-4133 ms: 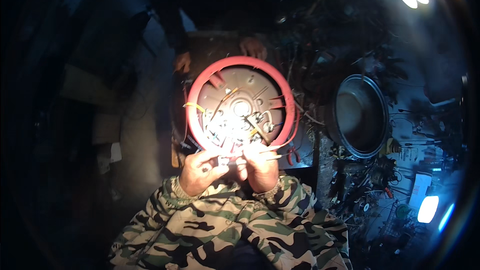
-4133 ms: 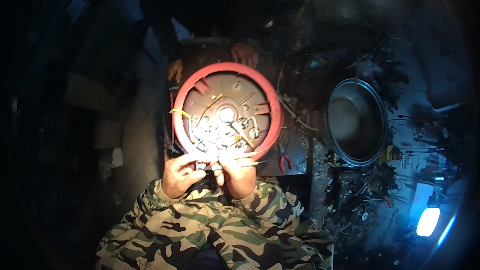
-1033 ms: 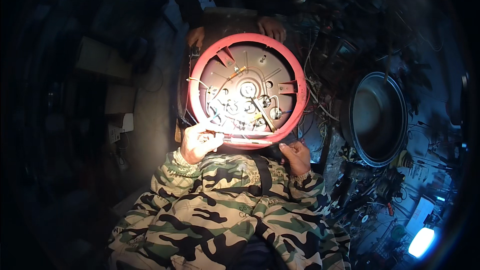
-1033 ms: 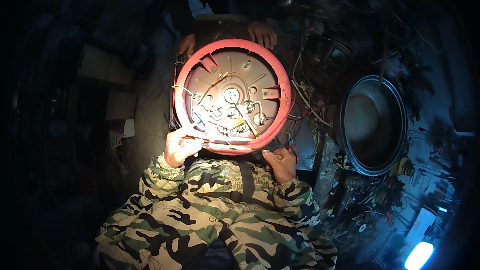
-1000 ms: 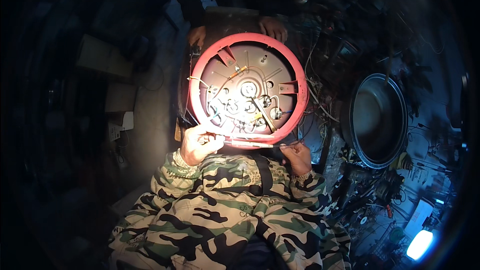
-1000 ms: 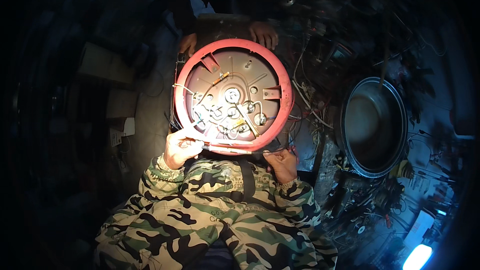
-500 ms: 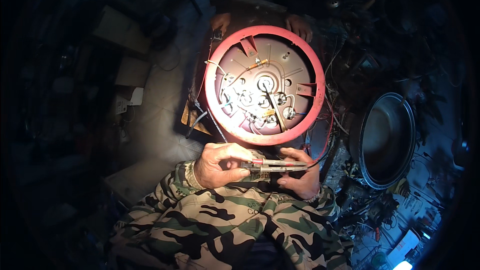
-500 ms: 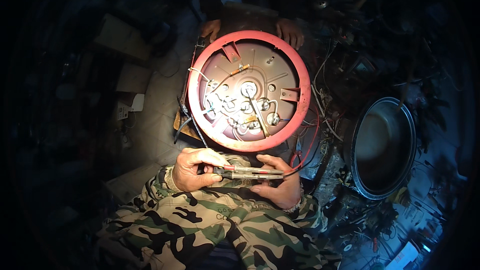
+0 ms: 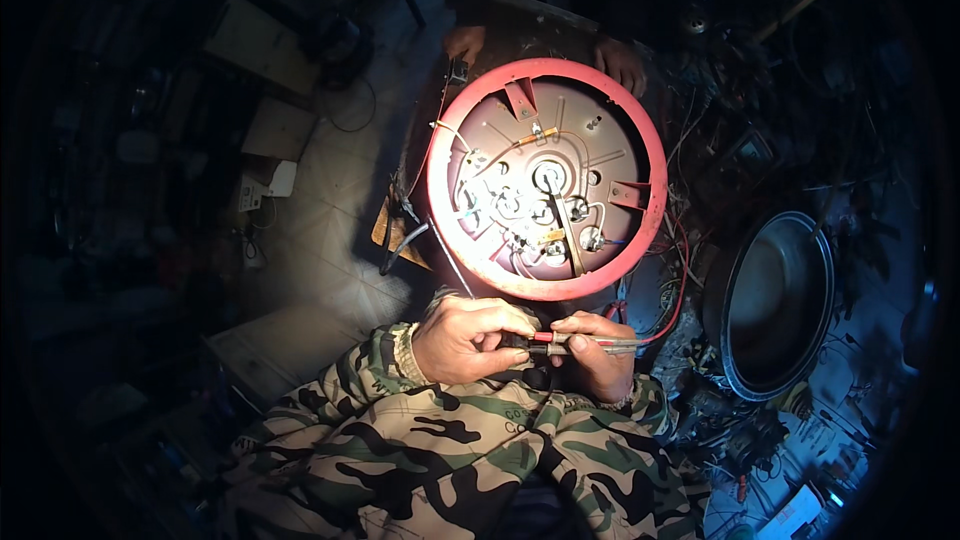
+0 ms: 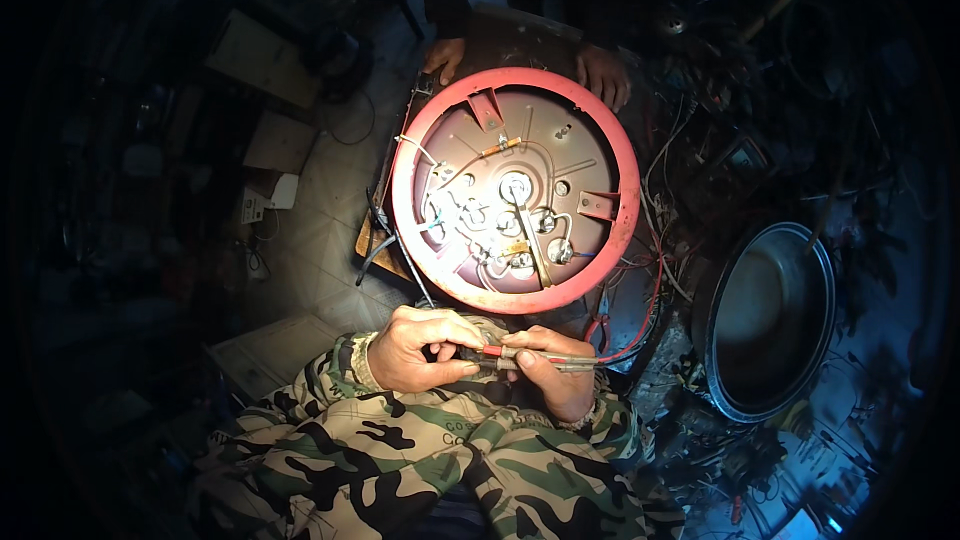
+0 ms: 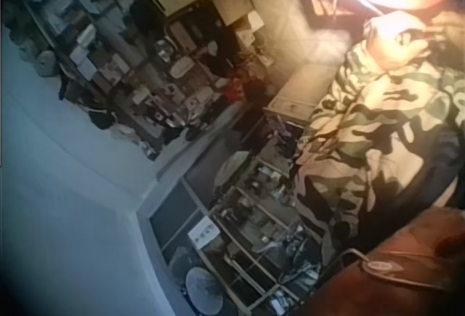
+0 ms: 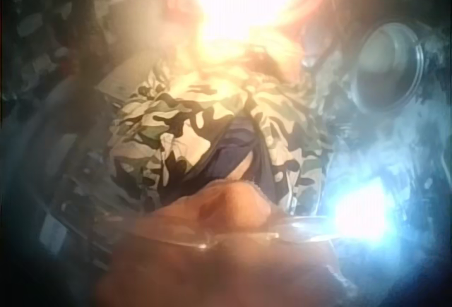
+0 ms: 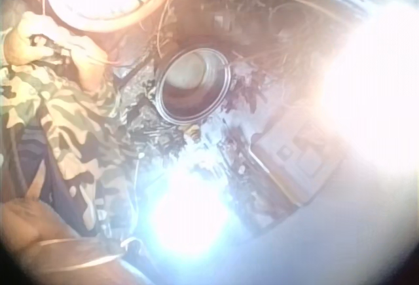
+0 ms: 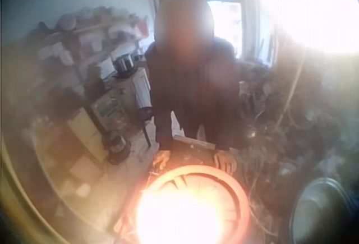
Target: The person uses a power drill to remove screws from the back of a pink circular appliance. After opening the casing, they use a multimeter to test the internal wiring and components.
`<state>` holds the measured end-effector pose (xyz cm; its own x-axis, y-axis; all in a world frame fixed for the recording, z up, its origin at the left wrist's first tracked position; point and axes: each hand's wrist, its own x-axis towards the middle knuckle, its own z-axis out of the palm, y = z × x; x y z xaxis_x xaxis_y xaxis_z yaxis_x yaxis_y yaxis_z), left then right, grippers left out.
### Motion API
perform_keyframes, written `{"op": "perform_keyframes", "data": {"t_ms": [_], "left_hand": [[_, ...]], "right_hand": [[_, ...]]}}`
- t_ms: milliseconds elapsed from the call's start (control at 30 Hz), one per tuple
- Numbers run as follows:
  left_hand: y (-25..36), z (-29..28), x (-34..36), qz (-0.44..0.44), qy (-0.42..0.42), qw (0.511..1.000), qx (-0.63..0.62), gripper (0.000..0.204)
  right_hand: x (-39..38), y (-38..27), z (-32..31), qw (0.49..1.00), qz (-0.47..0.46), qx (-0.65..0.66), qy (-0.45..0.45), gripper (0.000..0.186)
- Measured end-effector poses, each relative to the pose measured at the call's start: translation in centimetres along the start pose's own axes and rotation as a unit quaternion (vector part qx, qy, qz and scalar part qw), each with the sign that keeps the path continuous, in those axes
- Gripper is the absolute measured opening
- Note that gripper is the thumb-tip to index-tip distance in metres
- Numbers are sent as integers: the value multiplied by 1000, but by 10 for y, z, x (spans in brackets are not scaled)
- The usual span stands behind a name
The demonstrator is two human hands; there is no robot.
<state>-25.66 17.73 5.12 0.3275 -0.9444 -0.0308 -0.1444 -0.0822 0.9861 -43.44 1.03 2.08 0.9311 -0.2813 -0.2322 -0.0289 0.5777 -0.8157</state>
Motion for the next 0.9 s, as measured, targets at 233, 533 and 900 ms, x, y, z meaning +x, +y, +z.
{"op": "perform_keyframes", "data": {"t_ms": [233,533,900], "left_hand": [[9,0,3,-34,9,998,59,35],[6,-15,-2,-6,89,992,92,31],[-8,-97,-48,-29,334,942,5,49]], "right_hand": [[1,-2,0,999,2,21,27,26],[-1,10,-9,992,-85,-12,94,30],[-14,1,-43,963,-79,23,256,27]]}}
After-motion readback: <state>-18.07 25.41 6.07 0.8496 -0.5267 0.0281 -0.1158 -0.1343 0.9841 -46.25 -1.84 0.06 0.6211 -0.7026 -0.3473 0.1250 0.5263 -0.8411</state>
